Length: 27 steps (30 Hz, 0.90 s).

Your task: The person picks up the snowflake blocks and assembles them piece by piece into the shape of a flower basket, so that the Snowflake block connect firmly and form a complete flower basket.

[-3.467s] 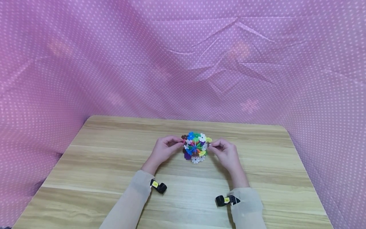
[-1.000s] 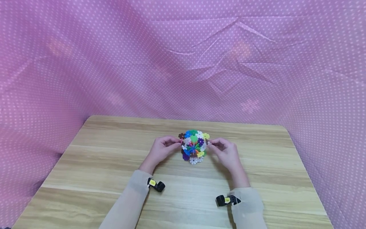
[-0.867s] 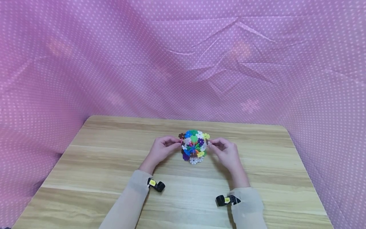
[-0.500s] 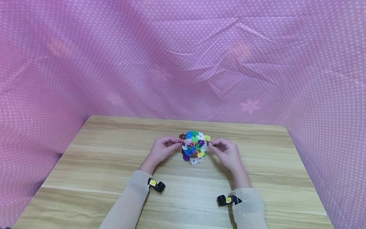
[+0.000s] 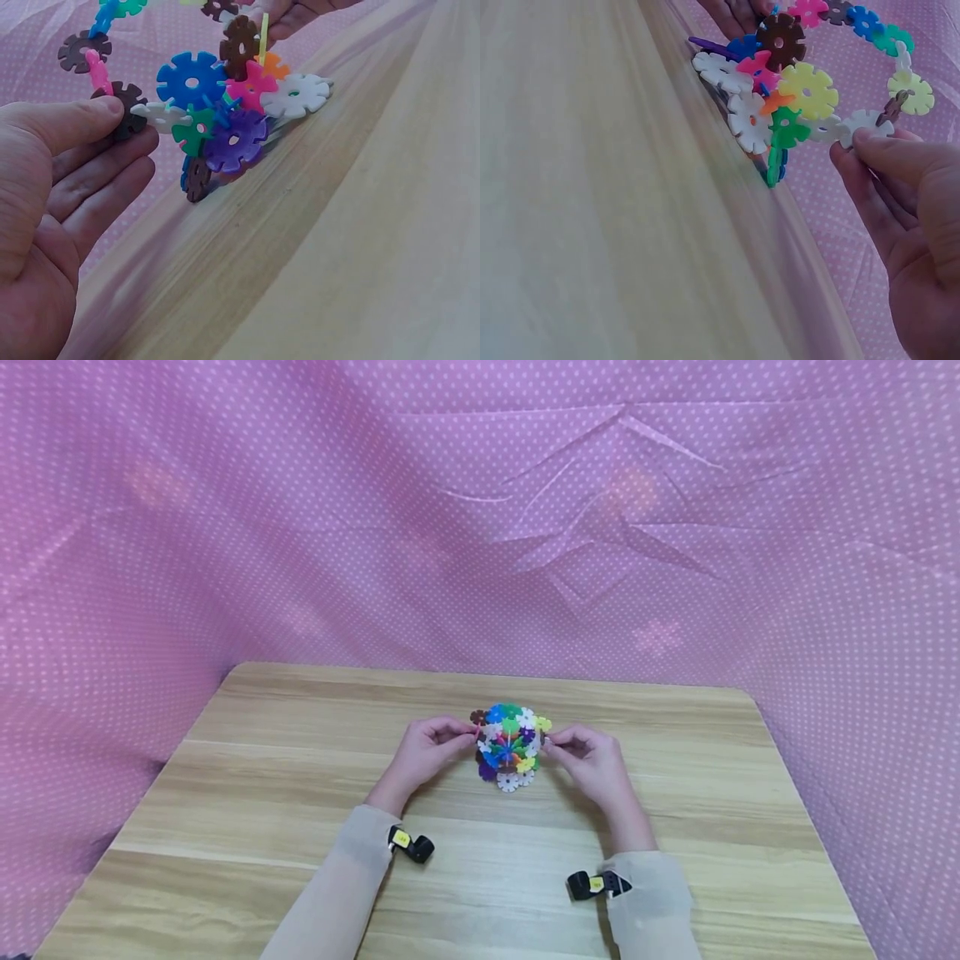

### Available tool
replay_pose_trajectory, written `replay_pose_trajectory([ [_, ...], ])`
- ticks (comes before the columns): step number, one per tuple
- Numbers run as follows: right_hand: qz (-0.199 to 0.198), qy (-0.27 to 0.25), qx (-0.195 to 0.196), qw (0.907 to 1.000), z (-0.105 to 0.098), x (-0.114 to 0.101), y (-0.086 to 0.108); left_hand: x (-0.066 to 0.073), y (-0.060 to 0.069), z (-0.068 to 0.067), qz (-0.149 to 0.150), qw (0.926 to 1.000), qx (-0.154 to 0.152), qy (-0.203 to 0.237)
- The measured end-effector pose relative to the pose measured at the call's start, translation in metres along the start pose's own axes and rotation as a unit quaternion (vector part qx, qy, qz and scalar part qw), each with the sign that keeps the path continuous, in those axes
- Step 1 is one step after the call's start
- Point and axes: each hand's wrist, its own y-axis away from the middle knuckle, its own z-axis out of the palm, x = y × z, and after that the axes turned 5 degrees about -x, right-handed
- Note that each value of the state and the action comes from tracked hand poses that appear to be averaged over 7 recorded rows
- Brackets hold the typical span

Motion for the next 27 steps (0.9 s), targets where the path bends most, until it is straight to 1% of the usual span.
replay_pose_trajectory([
  [4, -0.013, 0.002, -0.002, 0.9999, 0.0007, 0.0027, 0.0001, -0.0002, 0.0001, 0.0003, 0.008, 1.0, 0.0, 0.006],
  [7, -0.01, -0.006, -0.007, 0.9999, 0.0013, 0.0054, -0.0001, -0.0006, 0.0002, 0.0003, 0.013, 0.9999, 0.003, 0.008],
  [11, -0.012, -0.01, -0.007, 0.9999, 0.0028, 0.0069, -0.0007, -0.0006, 0.0008, -0.0001, 0.013, 0.9999, 0.007, 0.007],
  [20, -0.028, 0.006, -0.017, 0.9994, 0.0055, 0.0043, -0.0022, 0.0001, 0.0033, -0.0007, 0.022, 0.9996, 0.015, 0.009],
  [25, -0.039, 0.025, -0.018, 0.9988, 0.0073, 0.0029, -0.0021, -0.0011, 0.0042, -0.0008, 0.024, 0.9995, 0.018, 0.009],
  [27, -0.036, 0.033, -0.019, 0.9986, 0.0076, 0.0024, -0.0019, -0.0017, 0.0043, -0.0006, 0.025, 0.9995, 0.019, 0.008],
])
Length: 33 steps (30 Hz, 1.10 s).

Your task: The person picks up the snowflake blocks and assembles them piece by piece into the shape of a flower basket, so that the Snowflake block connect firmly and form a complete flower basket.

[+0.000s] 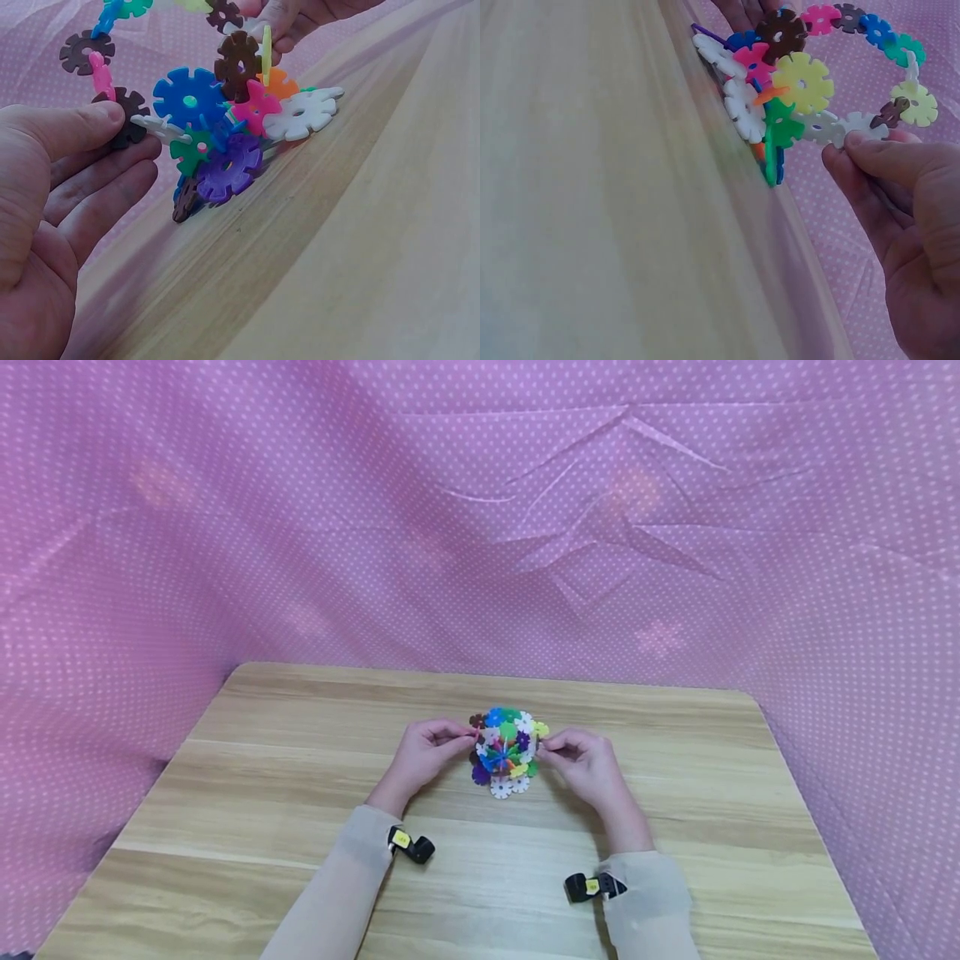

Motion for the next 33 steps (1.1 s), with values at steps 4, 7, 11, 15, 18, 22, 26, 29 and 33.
replay_pose_trajectory([
  [4, 0.007, 0.0, -0.003, 1.0, 0.0008, -0.0022, -0.0004, -0.0003, 0.0001, -0.0004, -0.001, 1.0, 0.003, -0.003],
  [7, 0.004, 0.003, -0.003, 1.0, 0.0021, -0.0034, -0.0002, -0.0003, 0.0003, -0.0008, 0.0, 1.0, 0.0, 0.002],
  [11, -0.004, 0.006, 0.0, 1.0, 0.0043, -0.0038, 0.0004, -0.0008, 0.0007, -0.0016, 0.002, 0.9999, -0.005, 0.015],
  [15, -0.003, 0.003, 0.005, 1.0, 0.0069, -0.0039, 0.001, -0.0012, 0.001, -0.0026, -0.001, 0.9997, -0.007, 0.023],
  [18, -0.004, 0.007, 0.006, 0.9999, 0.0087, -0.0051, 0.0017, -0.0016, 0.0019, -0.0036, -0.008, 0.9996, -0.006, 0.027],
  [22, 0.004, 0.008, 0.005, 0.9999, 0.0092, -0.0062, 0.0022, -0.0026, 0.0027, -0.0051, -0.018, 0.9994, 0.0, 0.031],
  [26, 0.022, -0.012, 0.006, 0.9997, 0.006, -0.006, 0.0029, -0.0025, 0.0019, -0.0063, -0.023, 0.9995, 0.003, 0.023],
  [29, 0.026, -0.029, 0.004, 0.9992, 0.0036, -0.0077, 0.0038, -0.0013, 0.0011, -0.0069, -0.022, 0.9996, 0.003, 0.02],
  [33, 0.023, -0.032, 0.003, 0.9992, 0.002, -0.0104, 0.0042, -0.0004, 0.0007, -0.0076, -0.013, 0.9997, 0.003, 0.018],
])
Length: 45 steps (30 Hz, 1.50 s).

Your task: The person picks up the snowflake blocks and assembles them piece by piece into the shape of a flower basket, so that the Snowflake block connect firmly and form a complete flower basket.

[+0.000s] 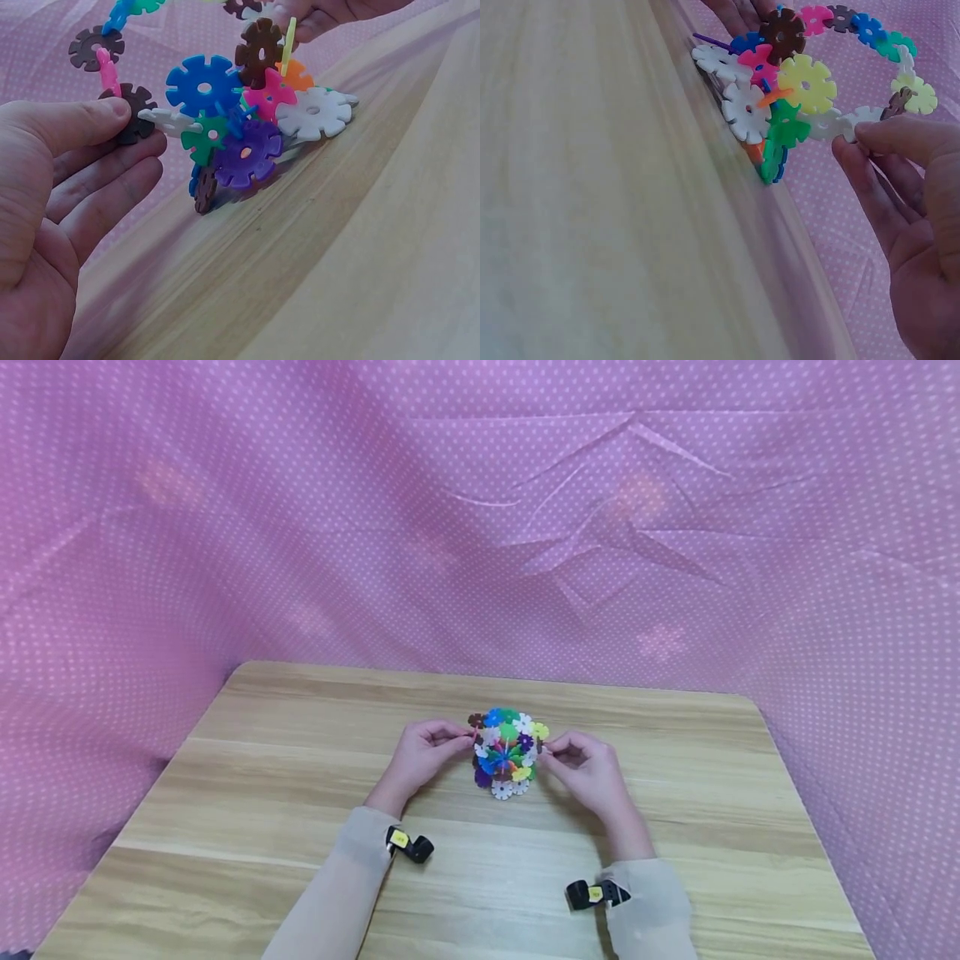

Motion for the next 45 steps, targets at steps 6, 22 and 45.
replay_pose_trajectory([
  [6, 0.006, 0.003, 0.011, 0.9999, -0.0009, -0.0018, 0.0018, 0.0001, -0.0001, 0.0003, 0.014, 0.9999, -0.004, -0.004],
  [22, 0.011, 0.021, 0.02, 0.9995, -0.0056, -0.0002, 0.0014, 0.0037, 0.0003, 0.002, 0.007, 0.9999, -0.01, 0.002],
  [45, 0.044, -0.017, -0.009, 0.9988, -0.006, 0.0028, 0.0029, -0.0002, 0.0006, 0.0017, 0.0, 0.9999, -0.011, -0.002],
])
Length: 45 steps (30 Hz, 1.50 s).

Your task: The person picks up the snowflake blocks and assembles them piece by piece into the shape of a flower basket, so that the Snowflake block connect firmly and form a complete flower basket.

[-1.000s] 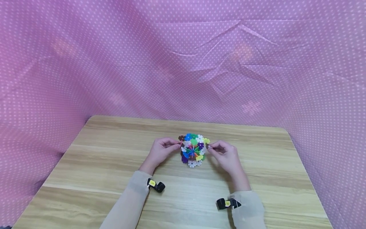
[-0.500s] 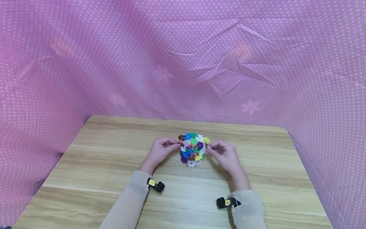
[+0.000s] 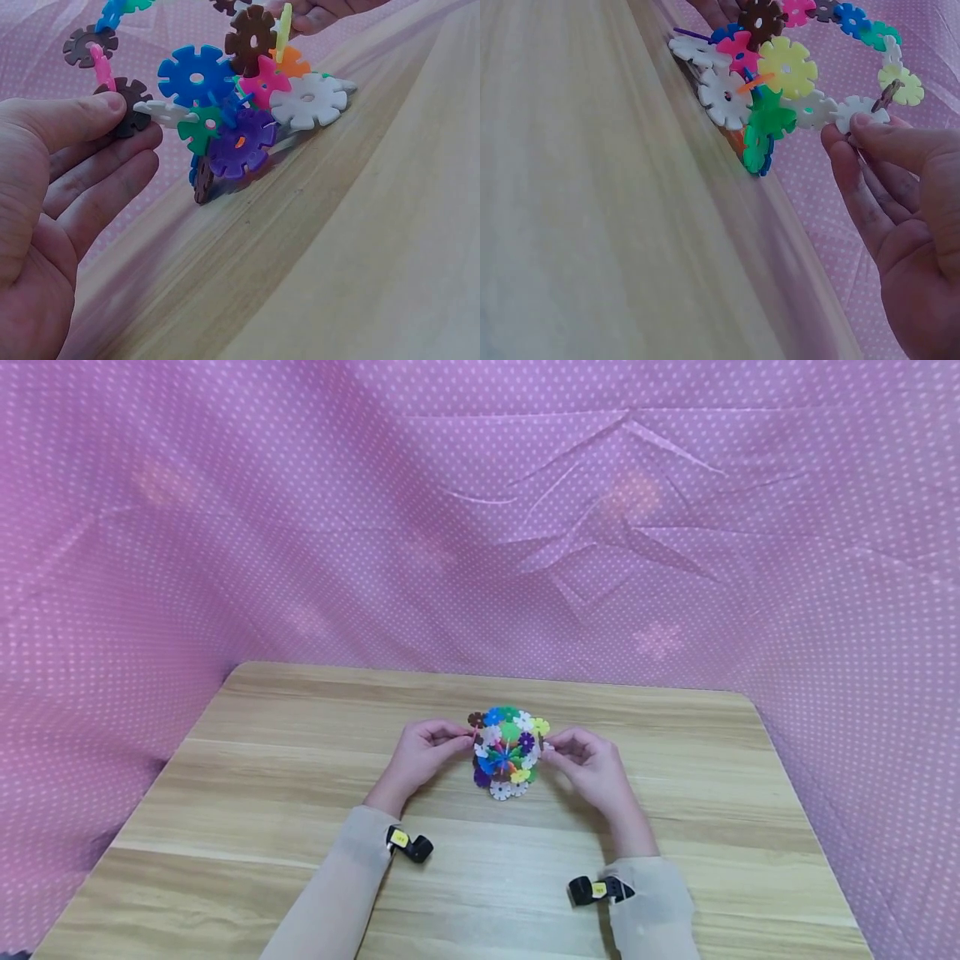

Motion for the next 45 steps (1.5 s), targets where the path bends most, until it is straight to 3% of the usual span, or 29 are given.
replay_pose_trajectory([
  [6, 0.012, -0.003, 0.004, 0.9999, 0.003, -0.001, -0.001, 0.001, -0.001, 0.0, -0.004, 0.9999, 0.011, 0.0],
  [13, 0.036, 0.008, 0.046, 0.9983, 0.004, -0.004, -0.001, 0.004, -0.001, 0.001, 0.0, 0.9999, 0.011, -0.002],
  [33, -0.019, 0.022, 0.037, 0.9989, 0.004, 0.002, -0.001, 0.005, -0.001, 0.002, 0.01, 0.9998, 0.011, -0.013],
  [45, -0.06, 0.015, 0.026, 0.9977, 0.009, 0.005, -0.001, 0.0, 0.0, 0.003, 0.005, 0.9998, 0.012, 0.012],
])
